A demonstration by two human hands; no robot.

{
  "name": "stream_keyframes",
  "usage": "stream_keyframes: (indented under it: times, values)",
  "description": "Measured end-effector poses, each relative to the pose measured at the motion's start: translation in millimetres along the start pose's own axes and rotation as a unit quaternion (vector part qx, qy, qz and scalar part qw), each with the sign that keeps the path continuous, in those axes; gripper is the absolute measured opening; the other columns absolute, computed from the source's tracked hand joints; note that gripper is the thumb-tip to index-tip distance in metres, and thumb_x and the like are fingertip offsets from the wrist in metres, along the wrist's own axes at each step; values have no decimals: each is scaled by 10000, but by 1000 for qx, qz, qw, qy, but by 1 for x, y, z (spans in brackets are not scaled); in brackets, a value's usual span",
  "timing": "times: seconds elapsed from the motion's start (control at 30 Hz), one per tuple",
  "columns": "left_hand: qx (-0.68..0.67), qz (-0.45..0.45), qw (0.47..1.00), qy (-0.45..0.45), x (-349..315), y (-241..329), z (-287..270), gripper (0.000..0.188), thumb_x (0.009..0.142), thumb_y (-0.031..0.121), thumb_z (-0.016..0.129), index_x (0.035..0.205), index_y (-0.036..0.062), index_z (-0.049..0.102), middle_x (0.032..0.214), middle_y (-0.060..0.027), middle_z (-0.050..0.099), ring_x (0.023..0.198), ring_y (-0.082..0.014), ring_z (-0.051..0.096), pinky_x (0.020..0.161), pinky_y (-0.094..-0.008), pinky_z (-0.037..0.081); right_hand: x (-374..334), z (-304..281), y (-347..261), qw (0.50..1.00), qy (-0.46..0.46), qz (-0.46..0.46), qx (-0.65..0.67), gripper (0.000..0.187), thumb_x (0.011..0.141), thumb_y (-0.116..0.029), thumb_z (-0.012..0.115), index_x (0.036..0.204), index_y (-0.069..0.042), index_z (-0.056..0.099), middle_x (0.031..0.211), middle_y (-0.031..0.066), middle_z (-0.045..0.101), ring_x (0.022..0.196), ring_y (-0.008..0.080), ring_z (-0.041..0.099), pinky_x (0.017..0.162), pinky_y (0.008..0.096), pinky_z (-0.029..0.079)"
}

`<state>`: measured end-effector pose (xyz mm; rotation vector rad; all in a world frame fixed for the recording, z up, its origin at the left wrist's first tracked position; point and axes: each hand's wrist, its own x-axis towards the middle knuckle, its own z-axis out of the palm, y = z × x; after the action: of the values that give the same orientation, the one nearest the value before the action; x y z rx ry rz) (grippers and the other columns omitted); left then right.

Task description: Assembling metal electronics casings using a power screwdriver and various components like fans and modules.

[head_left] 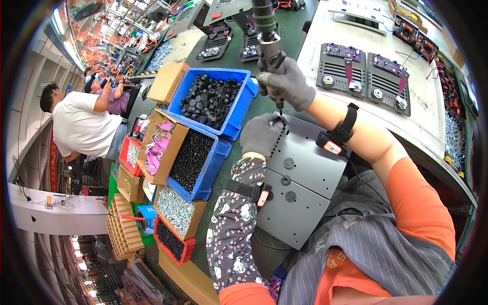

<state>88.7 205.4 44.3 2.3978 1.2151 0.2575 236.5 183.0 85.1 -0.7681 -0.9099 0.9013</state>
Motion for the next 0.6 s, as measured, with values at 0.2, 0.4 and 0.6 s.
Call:
stream_keyframes:
  times: [0.2, 0.4, 0.6]
  values:
    - [48, 4, 999, 10, 0, 9, 2, 301, 796, 345, 623, 997, 127, 678, 914, -140, 664, 862, -331, 624, 740, -411, 486, 4, 9, 14, 996, -65, 33, -44, 342, 749, -101, 685, 1051, -43, 537, 693, 10, 553, 547, 81, 525, 476, 240, 435]
    - [55, 20, 998, 13, 2, 6, 1, 307, 796, 350, 607, 971, 107, 675, 930, -154, 656, 873, -339, 616, 758, -423, 486, 5, 8, 28, 987, -99, 28, -126, 349, 724, -121, 699, 1039, -38, 574, 714, 4, 561, 588, 69, 522, 523, 240, 451]
    - [-171, -101, 980, 4, 0, -11, -12, 426, 792, 263, 578, 1144, 25, 550, 984, -171, 637, 852, -269, 633, 733, -372, 495, 4, 11, 24, 987, -109, -33, -115, 461, 721, -81, 658, 1170, -96, 554, 646, -27, 539, 519, 51, 479, 461, 222, 403]
